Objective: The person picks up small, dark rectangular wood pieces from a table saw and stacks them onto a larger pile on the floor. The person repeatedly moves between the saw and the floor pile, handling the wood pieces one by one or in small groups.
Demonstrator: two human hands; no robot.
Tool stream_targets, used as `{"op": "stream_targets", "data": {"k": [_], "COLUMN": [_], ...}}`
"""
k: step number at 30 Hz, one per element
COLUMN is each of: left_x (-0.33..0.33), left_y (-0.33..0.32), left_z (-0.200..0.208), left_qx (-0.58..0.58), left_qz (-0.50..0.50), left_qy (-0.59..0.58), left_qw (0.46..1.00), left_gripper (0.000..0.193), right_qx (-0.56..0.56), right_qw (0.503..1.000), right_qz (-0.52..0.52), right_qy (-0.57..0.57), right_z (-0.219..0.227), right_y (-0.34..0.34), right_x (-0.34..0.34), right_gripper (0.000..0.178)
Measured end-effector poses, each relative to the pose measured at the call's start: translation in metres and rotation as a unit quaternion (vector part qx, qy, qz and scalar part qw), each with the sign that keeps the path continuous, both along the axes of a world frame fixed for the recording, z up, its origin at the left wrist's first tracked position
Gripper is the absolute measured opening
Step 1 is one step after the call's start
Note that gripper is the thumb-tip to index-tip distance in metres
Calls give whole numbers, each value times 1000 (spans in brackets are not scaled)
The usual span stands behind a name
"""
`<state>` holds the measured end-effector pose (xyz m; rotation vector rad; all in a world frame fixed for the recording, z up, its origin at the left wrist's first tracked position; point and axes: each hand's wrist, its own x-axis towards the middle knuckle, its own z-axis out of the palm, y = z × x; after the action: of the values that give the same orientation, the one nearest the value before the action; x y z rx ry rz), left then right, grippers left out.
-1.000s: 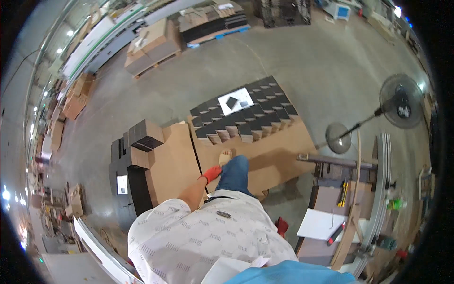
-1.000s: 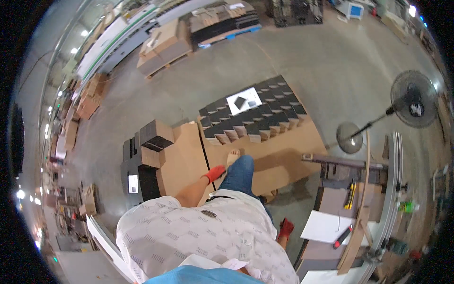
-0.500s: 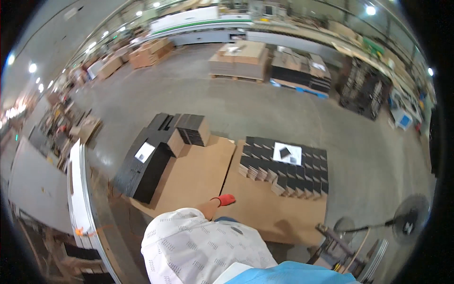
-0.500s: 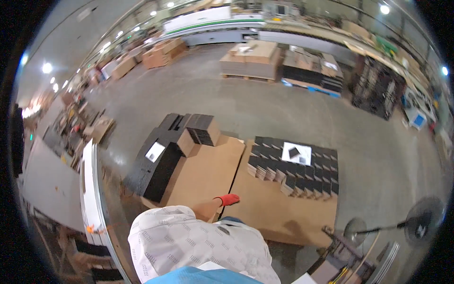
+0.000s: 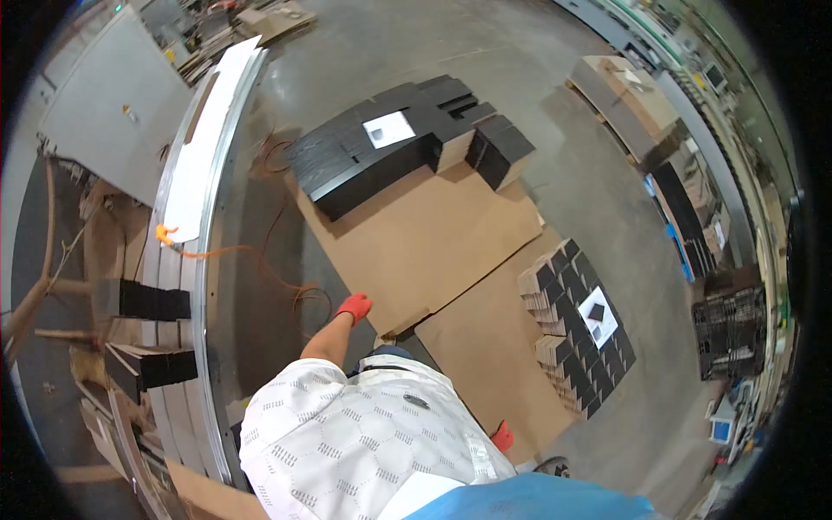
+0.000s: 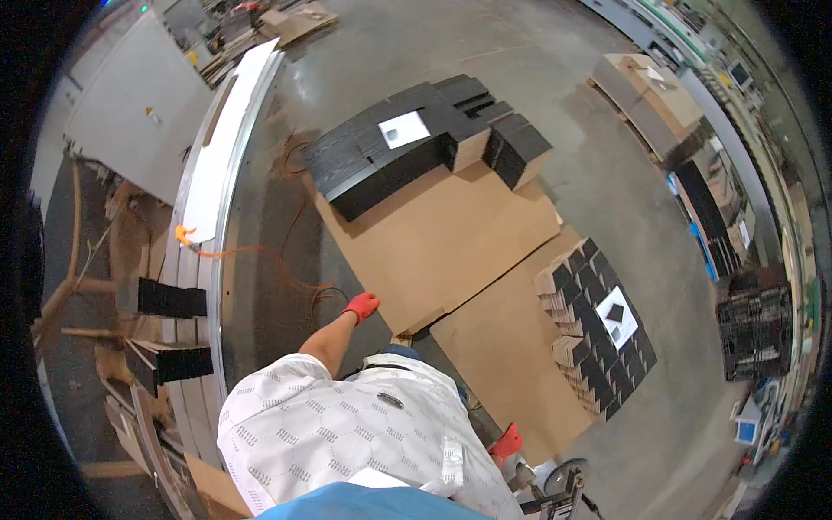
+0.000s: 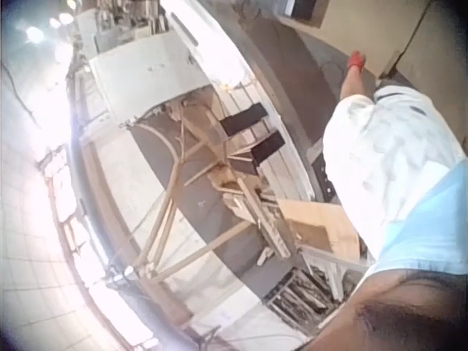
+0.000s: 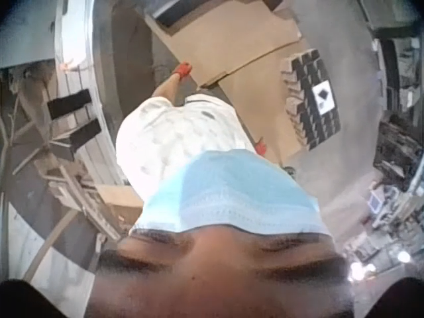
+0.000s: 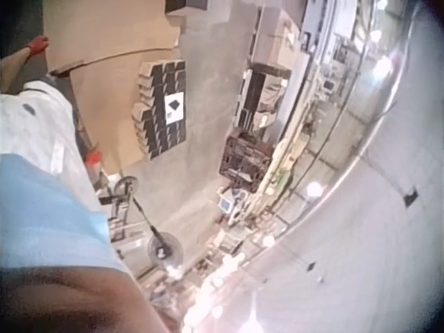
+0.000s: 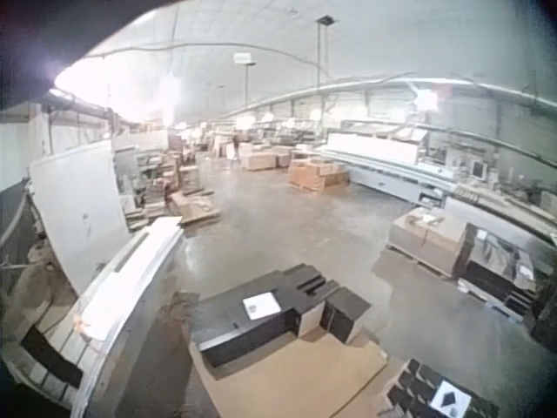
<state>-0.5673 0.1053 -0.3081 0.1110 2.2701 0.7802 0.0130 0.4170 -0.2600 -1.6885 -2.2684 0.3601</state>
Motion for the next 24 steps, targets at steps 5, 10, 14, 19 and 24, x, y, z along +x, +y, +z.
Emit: {"op": "stream_targets", "data": {"k": [5,10,14,19,24], "left_x": [24,69,148,278,431], "left_y": [-148,-162,-173,-152,-169], "left_z": [33,78,39,65,119], "left_qx": [-168,-108,47,80,-3], "left_qz": [-16,162,220,300,415], "left_qy": [-77,-68,-12,97,108], "left_qw": [983,978,974,946,903], "left_gripper": [50,43,38,36,37], "right_qx": [-201,-368,-448,-497,-420], "right_qw": [962,909,863,809,807], "right_qz": [58,90,227,311,413], "right_qy": [175,174,49,-43,-33], "right_z": [10,-12,-25,-53,-149], "right_y": [31,47,67,90,123], "right_x": [-90,-170,-226,-268,-320], "right_gripper": [28,25,22,18,13]}}
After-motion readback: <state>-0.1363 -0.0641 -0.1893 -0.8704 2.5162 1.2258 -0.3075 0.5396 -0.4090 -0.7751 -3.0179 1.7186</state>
